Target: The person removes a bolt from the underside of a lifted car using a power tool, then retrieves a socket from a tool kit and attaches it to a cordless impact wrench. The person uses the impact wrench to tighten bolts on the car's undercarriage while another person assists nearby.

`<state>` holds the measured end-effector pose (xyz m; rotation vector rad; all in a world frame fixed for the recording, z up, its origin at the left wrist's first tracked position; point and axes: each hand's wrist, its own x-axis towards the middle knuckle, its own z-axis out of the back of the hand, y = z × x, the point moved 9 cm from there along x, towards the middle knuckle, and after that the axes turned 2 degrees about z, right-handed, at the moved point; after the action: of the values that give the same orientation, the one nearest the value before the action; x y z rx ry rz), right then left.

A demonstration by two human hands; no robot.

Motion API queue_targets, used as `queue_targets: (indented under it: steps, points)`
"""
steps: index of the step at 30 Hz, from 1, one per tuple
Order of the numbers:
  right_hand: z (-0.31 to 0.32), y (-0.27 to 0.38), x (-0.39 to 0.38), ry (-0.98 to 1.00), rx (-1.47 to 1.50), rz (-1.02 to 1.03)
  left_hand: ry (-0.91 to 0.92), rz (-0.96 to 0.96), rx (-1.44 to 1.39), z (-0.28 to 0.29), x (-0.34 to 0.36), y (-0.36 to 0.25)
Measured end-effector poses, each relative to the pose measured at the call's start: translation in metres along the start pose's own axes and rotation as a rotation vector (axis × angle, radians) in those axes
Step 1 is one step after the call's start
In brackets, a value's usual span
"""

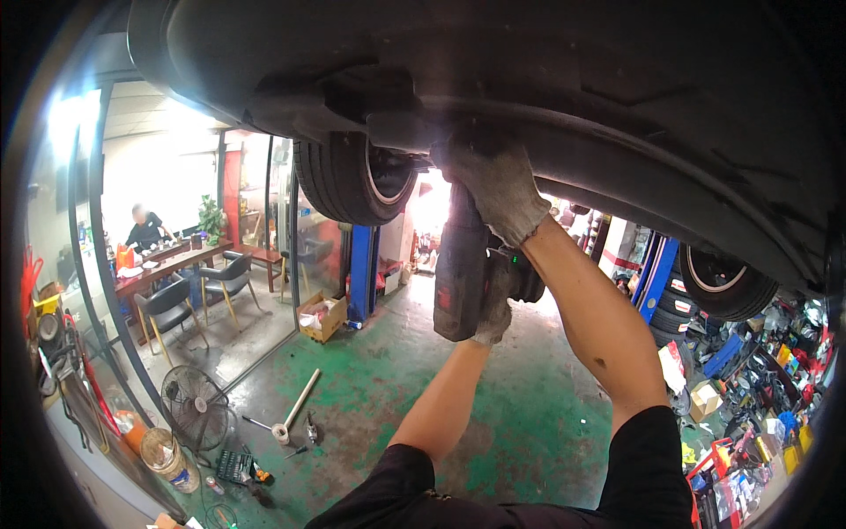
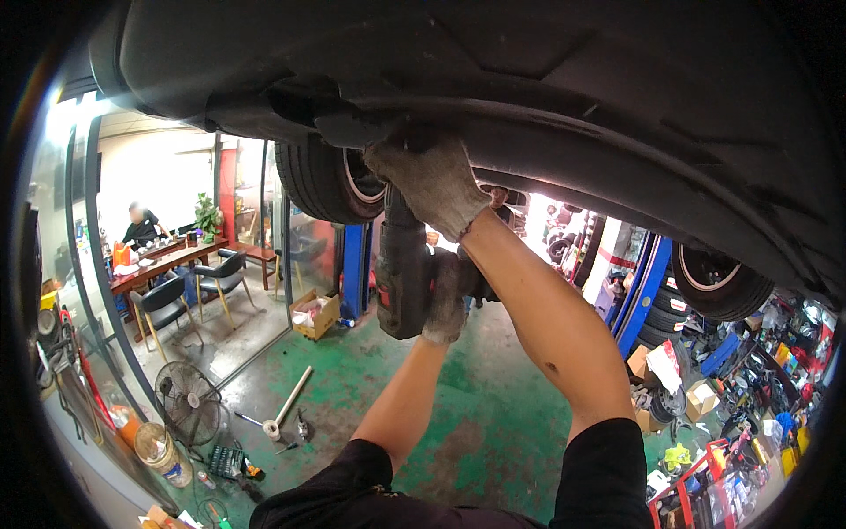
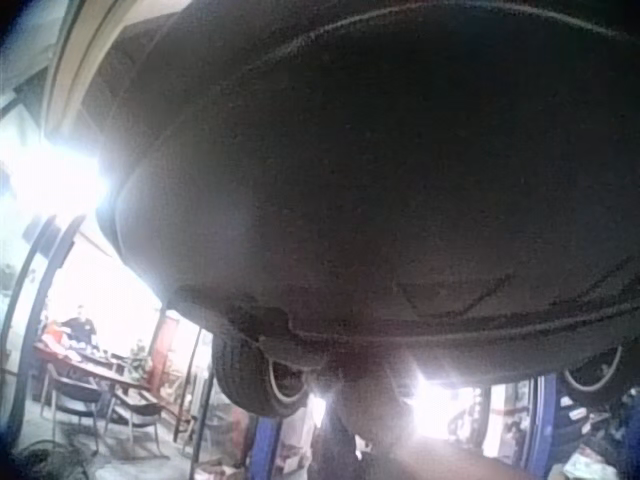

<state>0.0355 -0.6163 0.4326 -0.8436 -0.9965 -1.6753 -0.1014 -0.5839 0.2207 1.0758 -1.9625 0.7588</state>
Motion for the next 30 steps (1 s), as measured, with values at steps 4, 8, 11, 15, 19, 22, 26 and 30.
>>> queue_targets:
  steps: [4, 8, 11, 15, 19, 22, 26, 30]
  points:
    - [0.001, 0.0, 0.001, -0.002, -0.017, 0.032, -0.009, -0.012, -0.028, 0.003, -0.001, 0.004]
    - [0.003, -0.012, 0.001, -0.012, -0.005, -0.05, -0.003, -0.023, -0.026, 0.007, -0.002, 0.002]
    - [-0.001, -0.001, 0.003, 0.022, -0.133, 0.095, -0.033, 0.061, 0.028, 0.008, 0.0, 0.007]
    - [0.0, -0.001, 0.002, 0.006, -0.106, 0.059, -0.039, 0.086, 0.048, 0.003, 0.003, 0.006]
    - [0.004, -0.012, -0.001, -0.017, -0.009, -0.12, -0.029, 0.068, 0.042, 0.001, 0.004, 0.002]
    - [0.0, 0.002, 0.003, 0.003, -0.092, 0.047, -0.028, 0.061, 0.047, 0.001, 0.004, 0.002]
    - [0.0, -0.004, 0.005, 0.0, -0.097, 0.042, -0.021, 0.058, 0.04, 0.003, 0.004, 0.004]
    - [0.001, -0.002, 0.003, -0.022, -0.152, 0.1, -0.007, 0.064, 0.039, 0.003, 0.006, 0.007]
